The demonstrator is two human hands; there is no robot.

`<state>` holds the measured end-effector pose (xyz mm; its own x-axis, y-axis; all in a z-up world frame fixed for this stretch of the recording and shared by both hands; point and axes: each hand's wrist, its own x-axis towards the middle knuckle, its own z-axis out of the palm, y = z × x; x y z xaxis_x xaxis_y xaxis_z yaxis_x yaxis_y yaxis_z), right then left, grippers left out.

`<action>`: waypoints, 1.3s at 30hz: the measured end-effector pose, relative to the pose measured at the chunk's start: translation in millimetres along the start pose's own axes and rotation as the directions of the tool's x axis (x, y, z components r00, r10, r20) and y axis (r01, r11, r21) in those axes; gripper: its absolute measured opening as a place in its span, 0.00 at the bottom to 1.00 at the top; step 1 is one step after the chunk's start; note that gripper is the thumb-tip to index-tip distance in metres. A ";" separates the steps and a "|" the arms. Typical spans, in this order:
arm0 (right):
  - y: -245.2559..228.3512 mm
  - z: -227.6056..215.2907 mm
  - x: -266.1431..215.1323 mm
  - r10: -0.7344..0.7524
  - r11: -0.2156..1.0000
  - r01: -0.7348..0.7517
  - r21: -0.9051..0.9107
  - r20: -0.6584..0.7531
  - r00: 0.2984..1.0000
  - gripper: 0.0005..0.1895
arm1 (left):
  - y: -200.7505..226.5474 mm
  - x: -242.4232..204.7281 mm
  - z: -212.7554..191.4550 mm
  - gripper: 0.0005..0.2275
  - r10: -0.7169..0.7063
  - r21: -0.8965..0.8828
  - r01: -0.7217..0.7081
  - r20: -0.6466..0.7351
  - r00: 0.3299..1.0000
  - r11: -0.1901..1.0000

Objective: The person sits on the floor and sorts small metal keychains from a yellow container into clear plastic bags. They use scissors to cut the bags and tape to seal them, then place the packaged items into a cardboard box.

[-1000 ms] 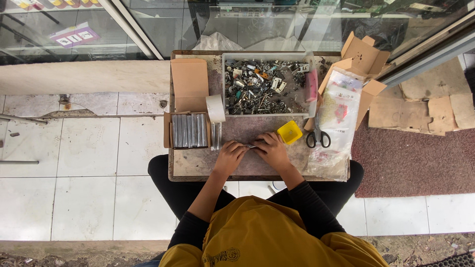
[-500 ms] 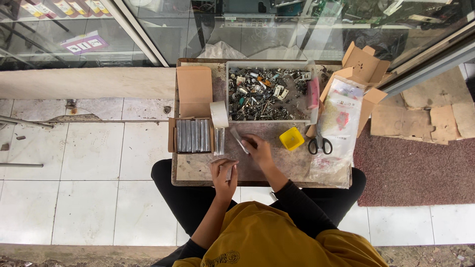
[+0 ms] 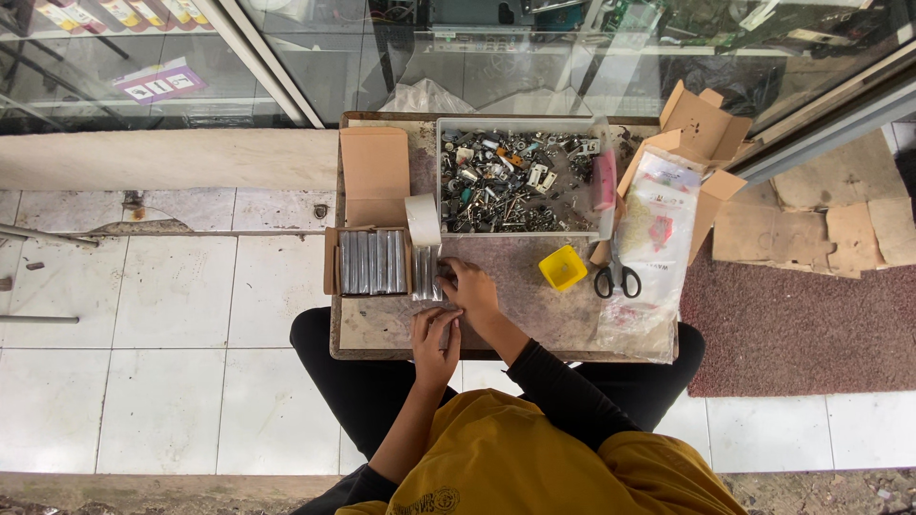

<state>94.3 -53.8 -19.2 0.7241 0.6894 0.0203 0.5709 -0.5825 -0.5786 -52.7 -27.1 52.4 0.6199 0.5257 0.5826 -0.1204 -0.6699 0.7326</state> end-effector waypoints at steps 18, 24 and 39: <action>62.9 -172.4 -88.2 0.035 0.973 -0.150 -0.175 -0.528 0.848 0.45 | -16.3 -11.8 15.4 0.14 -0.001 0.163 -0.026 0.167 0.986 0.986; 57.2 -148.0 -82.3 -0.064 0.998 0.063 -0.015 -0.340 0.938 0.34 | -9.9 -10.4 27.7 0.14 0.033 0.132 -0.059 0.189 0.982 0.989; 138.2 -207.4 -10.0 0.025 0.998 -0.047 -0.031 -0.506 0.862 0.08 | -8.5 -10.4 3.0 0.13 0.043 0.119 -0.067 0.194 0.980 0.991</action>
<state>246.2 -230.5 69.8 0.8345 0.3622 0.4151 0.5476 -0.6278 -0.5532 -55.8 -28.4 39.1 0.7530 0.3847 0.5339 -0.0685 -0.7611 0.6450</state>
